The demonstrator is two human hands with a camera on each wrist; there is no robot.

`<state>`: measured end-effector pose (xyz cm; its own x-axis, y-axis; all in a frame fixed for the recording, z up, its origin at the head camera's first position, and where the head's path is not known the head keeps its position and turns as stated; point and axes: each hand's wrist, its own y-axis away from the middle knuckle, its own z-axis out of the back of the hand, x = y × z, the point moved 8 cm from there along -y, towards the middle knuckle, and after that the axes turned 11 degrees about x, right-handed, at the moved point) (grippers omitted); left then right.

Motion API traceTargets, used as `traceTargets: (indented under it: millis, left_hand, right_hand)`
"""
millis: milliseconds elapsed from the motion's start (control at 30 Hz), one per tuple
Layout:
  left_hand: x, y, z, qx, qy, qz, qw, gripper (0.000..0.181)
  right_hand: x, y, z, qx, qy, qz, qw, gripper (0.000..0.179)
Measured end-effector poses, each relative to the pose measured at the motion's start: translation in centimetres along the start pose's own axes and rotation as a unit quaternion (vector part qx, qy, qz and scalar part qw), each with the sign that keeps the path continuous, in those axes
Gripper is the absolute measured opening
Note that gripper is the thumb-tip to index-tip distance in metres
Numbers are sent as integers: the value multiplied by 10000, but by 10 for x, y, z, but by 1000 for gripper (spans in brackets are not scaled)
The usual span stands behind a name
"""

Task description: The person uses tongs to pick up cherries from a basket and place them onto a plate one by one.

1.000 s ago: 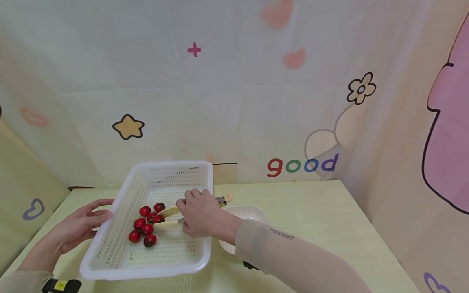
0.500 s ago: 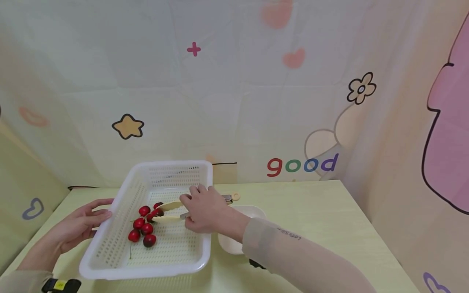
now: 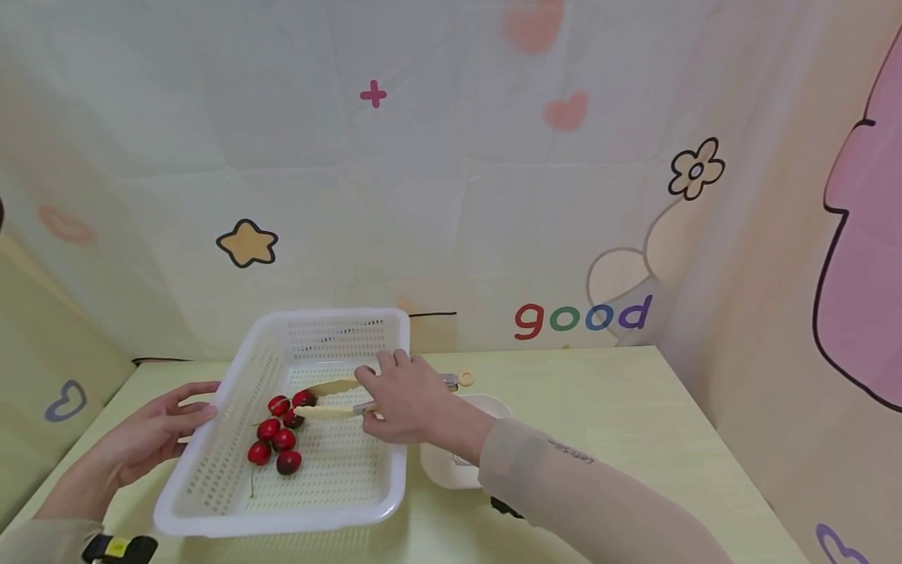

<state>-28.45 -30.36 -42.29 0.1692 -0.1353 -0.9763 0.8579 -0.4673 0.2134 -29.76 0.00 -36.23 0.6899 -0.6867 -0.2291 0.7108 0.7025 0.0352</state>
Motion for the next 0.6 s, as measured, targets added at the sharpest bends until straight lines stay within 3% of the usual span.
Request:
traceTargets:
  millis: [267, 600]
  left_hand:
    - [0, 0, 0, -8, -6, 4, 10000, 67]
    - [1, -1, 0, -20, 13, 11, 10000, 67]
  right_hand:
    - [-11, 9, 4, -161, -286, -51, 9994, 35]
    - [-20, 21, 14, -641, -589, -33, 9962, 36]
